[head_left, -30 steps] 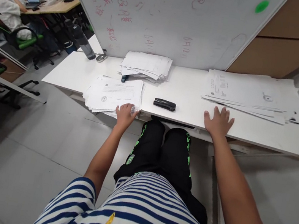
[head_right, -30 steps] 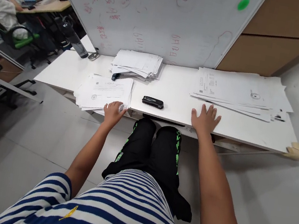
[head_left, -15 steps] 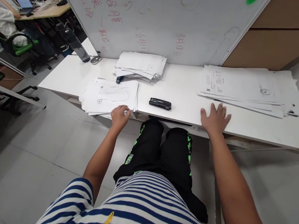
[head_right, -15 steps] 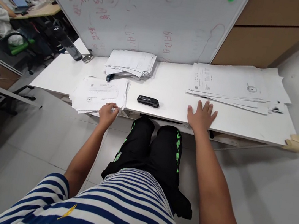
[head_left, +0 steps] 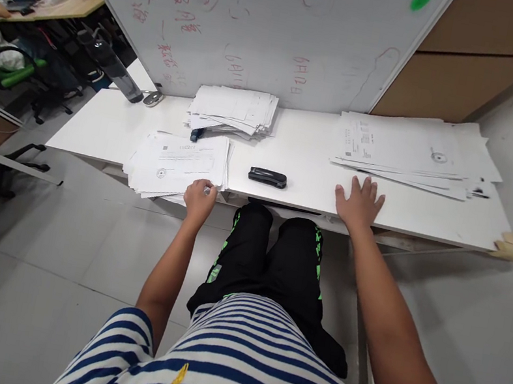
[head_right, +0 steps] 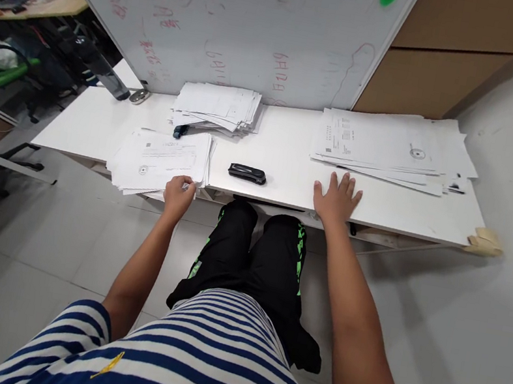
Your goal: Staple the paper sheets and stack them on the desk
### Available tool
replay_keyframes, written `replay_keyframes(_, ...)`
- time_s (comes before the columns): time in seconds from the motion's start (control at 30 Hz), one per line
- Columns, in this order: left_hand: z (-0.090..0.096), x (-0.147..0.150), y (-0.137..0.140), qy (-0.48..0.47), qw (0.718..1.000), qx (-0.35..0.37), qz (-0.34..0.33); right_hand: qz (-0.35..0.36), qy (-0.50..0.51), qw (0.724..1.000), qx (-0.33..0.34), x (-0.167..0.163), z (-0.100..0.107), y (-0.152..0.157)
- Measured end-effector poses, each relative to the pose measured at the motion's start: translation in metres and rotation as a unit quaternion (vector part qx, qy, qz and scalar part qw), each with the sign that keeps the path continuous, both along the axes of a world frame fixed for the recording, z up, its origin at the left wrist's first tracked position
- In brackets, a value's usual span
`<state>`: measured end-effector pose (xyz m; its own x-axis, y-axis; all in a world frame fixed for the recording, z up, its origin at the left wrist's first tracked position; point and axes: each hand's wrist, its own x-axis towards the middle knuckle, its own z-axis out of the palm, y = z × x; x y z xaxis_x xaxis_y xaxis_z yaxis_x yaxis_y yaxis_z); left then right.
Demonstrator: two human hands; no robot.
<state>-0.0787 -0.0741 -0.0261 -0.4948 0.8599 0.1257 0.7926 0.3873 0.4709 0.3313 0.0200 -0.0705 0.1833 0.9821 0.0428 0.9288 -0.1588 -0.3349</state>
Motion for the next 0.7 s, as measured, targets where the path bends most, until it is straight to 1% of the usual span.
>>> replay_keyframes(0.13, 0.006, 0.002, 0.004, 0.008, 1.000, -0.015, 0.001, 0.001, -0.003, 1.000, 0.000, 0.001, -0.001, 0.000)
replay_keyframes(0.23, 0.017, -0.008, 0.023, -0.004, 0.999, -0.032, 0.007, 0.000, -0.006, 1.000, -0.006, 0.000, 0.000, 0.000)
replay_keyframes(0.33, 0.031, -0.028, 0.060, 0.006, 0.999, -0.044, 0.027, 0.000, -0.012, 1.000, -0.005, -0.001, 0.001, 0.000)
replay_keyframes(0.4, 0.039, -0.045, 0.091, 0.028, 0.997, -0.050, 0.047, 0.000, -0.019, 1.000, 0.001, -0.001, 0.000, -0.001)
replay_keyframes(0.47, 0.043, -0.062, 0.122, 0.045, 0.995, -0.054, 0.075, -0.001, -0.024, 1.000, 0.006, -0.002, 0.000, -0.001)
replay_keyframes(0.57, 0.042, -0.082, 0.160, 0.067, 0.991, -0.073, 0.089, -0.006, -0.033, 0.999, 0.008, -0.003, 0.000, 0.000)
replay_keyframes(0.63, 0.038, -0.091, 0.176, 0.083, 0.987, -0.107, 0.083, -0.008, -0.035, 0.999, 0.001, -0.003, 0.001, 0.001)
replay_keyframes(0.7, 0.035, -0.098, 0.187, 0.110, 0.982, -0.140, 0.070, -0.009, -0.036, 0.999, -0.010, -0.003, 0.002, 0.001)
